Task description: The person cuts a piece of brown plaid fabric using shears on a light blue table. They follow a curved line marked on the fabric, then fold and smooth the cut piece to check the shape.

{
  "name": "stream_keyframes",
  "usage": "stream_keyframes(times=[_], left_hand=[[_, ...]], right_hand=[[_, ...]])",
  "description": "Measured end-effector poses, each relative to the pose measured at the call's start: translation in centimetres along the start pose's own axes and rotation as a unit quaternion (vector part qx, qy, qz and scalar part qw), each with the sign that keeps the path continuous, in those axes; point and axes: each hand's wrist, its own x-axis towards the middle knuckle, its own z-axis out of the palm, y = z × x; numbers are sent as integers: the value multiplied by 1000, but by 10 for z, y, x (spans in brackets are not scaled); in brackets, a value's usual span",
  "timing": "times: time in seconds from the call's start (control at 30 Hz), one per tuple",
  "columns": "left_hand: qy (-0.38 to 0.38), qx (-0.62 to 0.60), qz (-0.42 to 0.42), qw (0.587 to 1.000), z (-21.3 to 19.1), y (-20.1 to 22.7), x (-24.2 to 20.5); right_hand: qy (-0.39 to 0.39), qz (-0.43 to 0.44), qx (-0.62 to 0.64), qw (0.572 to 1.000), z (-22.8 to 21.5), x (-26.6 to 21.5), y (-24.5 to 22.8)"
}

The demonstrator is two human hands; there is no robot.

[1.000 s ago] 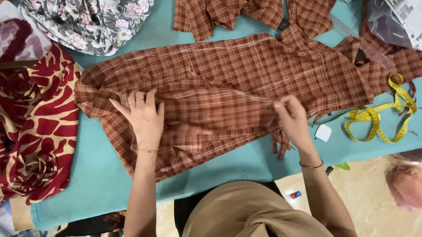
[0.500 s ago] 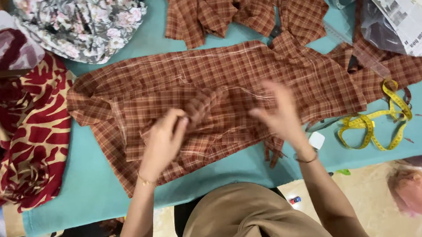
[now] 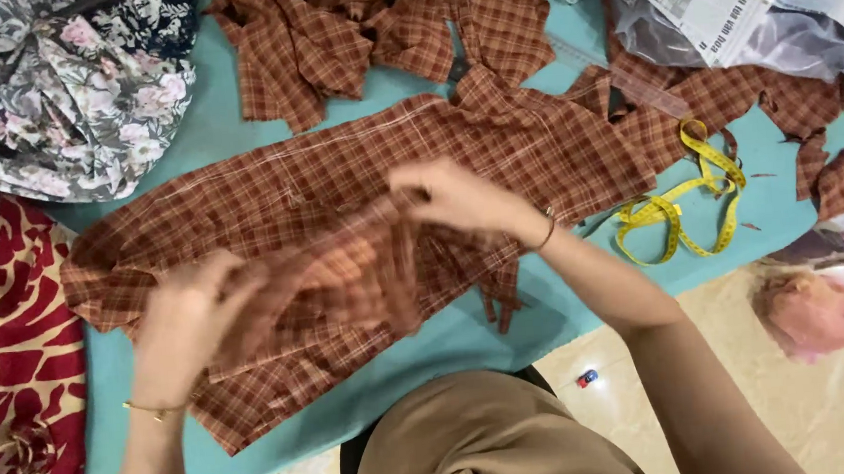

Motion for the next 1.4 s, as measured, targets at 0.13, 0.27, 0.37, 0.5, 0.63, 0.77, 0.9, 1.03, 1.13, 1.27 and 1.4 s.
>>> stream_keyframes(times=[0.13, 0.27, 0.37, 0.5, 0.63, 0.77, 0.9, 1.03, 1.13, 1.27, 1.4], left_hand=[[122, 160, 9, 979, -42, 3, -1], [207, 239, -17, 948, -55, 16, -27], [272, 262, -24, 926, -31, 7, -57], [224, 167, -44, 959, 20, 7, -78], [147, 101, -45, 983, 89, -10, -94], [98, 67, -40, 992, 111, -8, -99], [73, 41, -116, 990, 109, -1, -98], [-4, 1, -131, 991, 101, 9, -85], [77, -13, -74, 994, 117, 6, -71], [116, 27, -78, 990, 133, 29, -33], [138, -14, 9, 990, 157, 41, -9]], right_hand=[[191, -78, -200, 958, -51, 17, -28], [236, -136, -310, 911, -82, 15, -66], [275, -151, -348, 883, -73, -6, -47], [246, -64, -361, 897, -31, -45, 1], [184, -16, -346, 920, 18, -85, 43], [125, 50, -343, 930, 32, -114, 53], [178, 101, -296, 933, 23, -135, 53], [227, 132, -325, 909, -7, -167, 63], [317, 205, -377, 846, -40, -196, 85], [382, 292, -403, 779, -88, -248, 150], [428, 330, -438, 718, -133, -284, 201]])
